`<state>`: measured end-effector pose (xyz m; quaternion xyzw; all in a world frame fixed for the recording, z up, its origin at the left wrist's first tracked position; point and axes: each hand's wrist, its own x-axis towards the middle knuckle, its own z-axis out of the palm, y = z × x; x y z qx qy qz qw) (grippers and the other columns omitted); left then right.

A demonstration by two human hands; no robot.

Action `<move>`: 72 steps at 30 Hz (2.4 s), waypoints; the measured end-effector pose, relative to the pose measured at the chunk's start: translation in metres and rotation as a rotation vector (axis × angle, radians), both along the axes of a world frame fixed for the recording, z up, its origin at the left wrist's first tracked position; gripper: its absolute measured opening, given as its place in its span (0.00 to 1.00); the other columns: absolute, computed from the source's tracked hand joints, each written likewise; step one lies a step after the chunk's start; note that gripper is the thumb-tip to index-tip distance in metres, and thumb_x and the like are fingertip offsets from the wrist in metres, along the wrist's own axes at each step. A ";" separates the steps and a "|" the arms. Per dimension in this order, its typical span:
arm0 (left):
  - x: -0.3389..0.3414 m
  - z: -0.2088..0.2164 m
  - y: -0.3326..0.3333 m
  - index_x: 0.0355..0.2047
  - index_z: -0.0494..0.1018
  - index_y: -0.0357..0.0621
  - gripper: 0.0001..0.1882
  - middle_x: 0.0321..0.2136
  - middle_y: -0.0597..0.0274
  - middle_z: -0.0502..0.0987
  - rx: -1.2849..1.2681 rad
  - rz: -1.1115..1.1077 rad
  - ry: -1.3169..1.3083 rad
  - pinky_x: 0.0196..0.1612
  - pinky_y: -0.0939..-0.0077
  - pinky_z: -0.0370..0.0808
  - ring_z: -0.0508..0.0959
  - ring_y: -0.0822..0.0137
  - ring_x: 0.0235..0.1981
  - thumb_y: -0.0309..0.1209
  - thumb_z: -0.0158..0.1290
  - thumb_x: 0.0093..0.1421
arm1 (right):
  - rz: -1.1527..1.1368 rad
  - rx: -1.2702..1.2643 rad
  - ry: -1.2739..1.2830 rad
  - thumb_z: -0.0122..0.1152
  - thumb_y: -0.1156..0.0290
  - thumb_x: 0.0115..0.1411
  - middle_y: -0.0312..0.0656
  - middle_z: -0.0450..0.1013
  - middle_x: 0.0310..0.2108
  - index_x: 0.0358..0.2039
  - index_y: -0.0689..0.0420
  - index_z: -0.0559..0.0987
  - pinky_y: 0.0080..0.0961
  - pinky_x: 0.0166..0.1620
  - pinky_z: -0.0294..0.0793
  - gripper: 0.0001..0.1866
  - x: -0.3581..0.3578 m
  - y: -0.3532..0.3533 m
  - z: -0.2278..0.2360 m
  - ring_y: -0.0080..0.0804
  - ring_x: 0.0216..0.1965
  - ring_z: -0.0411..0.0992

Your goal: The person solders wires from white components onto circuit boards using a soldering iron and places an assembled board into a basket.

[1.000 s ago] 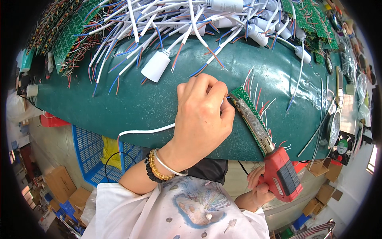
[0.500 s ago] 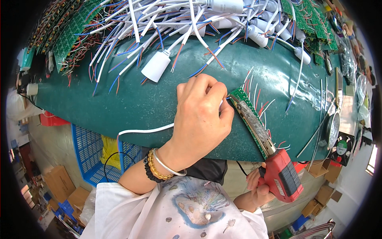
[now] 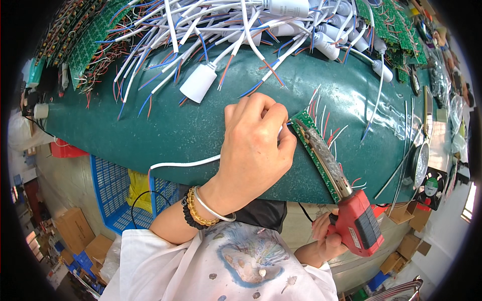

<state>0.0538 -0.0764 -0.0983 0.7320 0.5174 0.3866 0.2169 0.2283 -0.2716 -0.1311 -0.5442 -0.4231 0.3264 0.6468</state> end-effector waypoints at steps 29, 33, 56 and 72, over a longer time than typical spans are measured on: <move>0.001 0.004 0.001 0.23 0.73 0.39 0.04 0.28 0.58 0.75 0.009 -0.005 0.061 0.36 0.67 0.69 0.75 0.57 0.30 0.21 0.56 0.45 | -0.013 -0.020 -0.089 0.57 0.43 0.56 0.32 0.61 0.08 0.50 0.73 0.65 0.20 0.16 0.64 0.41 -0.012 0.005 0.013 0.22 0.08 0.60; 0.001 0.004 0.001 0.23 0.73 0.39 0.04 0.29 0.58 0.75 0.008 -0.004 0.064 0.37 0.67 0.69 0.75 0.57 0.30 0.21 0.56 0.45 | -0.076 -0.014 -0.122 0.57 0.44 0.56 0.32 0.61 0.08 0.50 0.74 0.65 0.21 0.16 0.64 0.41 -0.010 0.003 0.004 0.23 0.08 0.60; -0.001 0.012 -0.004 0.26 0.73 0.37 0.05 0.29 0.56 0.74 0.026 -0.017 0.160 0.38 0.63 0.70 0.74 0.54 0.32 0.23 0.57 0.48 | -0.051 0.033 -0.074 0.54 0.43 0.57 0.32 0.59 0.08 0.48 0.72 0.65 0.19 0.15 0.62 0.39 -0.017 0.012 0.025 0.21 0.08 0.59; -0.010 0.020 0.004 0.28 0.69 0.35 0.03 0.31 0.53 0.73 -0.068 -0.309 -0.100 0.37 0.71 0.71 0.74 0.59 0.31 0.21 0.52 0.54 | 0.065 0.135 0.086 0.53 0.44 0.59 0.31 0.60 0.09 0.51 0.71 0.64 0.51 0.56 0.65 0.39 -0.036 0.080 0.047 0.21 0.09 0.60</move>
